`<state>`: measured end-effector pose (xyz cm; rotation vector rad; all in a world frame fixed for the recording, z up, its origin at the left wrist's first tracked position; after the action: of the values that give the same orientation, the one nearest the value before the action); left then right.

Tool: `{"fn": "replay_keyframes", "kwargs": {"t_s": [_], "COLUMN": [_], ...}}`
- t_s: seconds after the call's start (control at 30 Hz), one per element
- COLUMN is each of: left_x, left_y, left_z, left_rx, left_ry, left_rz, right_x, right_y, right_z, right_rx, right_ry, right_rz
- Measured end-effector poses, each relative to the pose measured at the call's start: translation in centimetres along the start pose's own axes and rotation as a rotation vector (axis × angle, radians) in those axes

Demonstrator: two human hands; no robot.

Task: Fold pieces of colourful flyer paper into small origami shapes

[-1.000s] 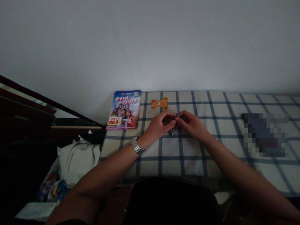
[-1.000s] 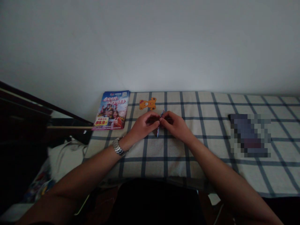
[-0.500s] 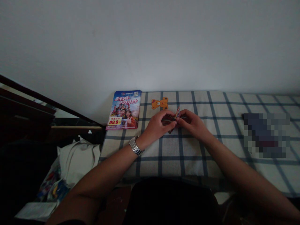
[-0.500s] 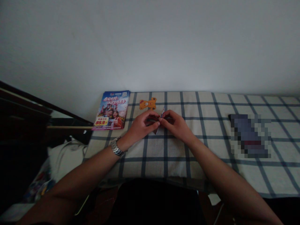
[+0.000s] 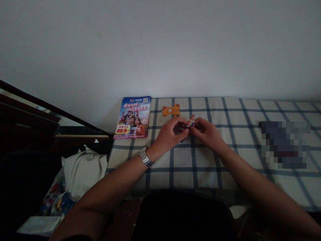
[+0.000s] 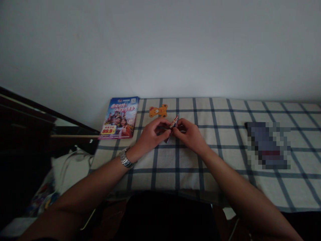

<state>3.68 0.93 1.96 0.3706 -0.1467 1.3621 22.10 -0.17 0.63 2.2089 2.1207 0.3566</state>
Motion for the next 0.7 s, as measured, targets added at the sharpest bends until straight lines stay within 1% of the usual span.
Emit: {"fn": "replay_keyframes", "kwargs": {"t_s": [0.1, 0.17, 0.33, 0.5, 0.57, 0.7], "left_x": [-0.1, -0.1, -0.2, -0.4, -0.4, -0.1], "left_y": [0.0, 0.0, -0.2, -0.1, -0.1, 0.1], "left_z": [0.0, -0.1, -0.1, 0.0, 0.1, 0.0], "left_rx": [0.047, 0.060, 0.061, 0.132, 0.141, 0.096], "left_ry": [-0.062, -0.081, -0.064, -0.047, -0.049, -0.036], "left_rz": [0.033, 0.041, 0.017, 0.002, 0.001, 0.022], "right_x": [-0.1, -0.1, -0.3, -0.5, -0.5, -0.5], "right_y": [0.2, 0.2, 0.4, 0.4, 0.4, 0.5], "right_z": [-0.2, -0.5, -0.9, -1.1, -1.1, -1.1], "right_rx": [-0.081, -0.124, -0.192, -0.256, -0.249, -0.145], "right_ry": [0.007, 0.022, 0.060, 0.098, 0.108, 0.111], "right_rz": [-0.005, -0.016, 0.010, 0.038, 0.040, 0.067]}}
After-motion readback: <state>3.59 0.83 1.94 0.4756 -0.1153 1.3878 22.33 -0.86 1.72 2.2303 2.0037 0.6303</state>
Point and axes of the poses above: each hand's wrist, its own x-axis towards the middle knuckle, its own y-axis out of the back of the hand, z = x × y, the point moved 4 cm from there along x, towards the middle knuckle, and after that the axes turned 11 degrees about z, right-handed, at the moved point
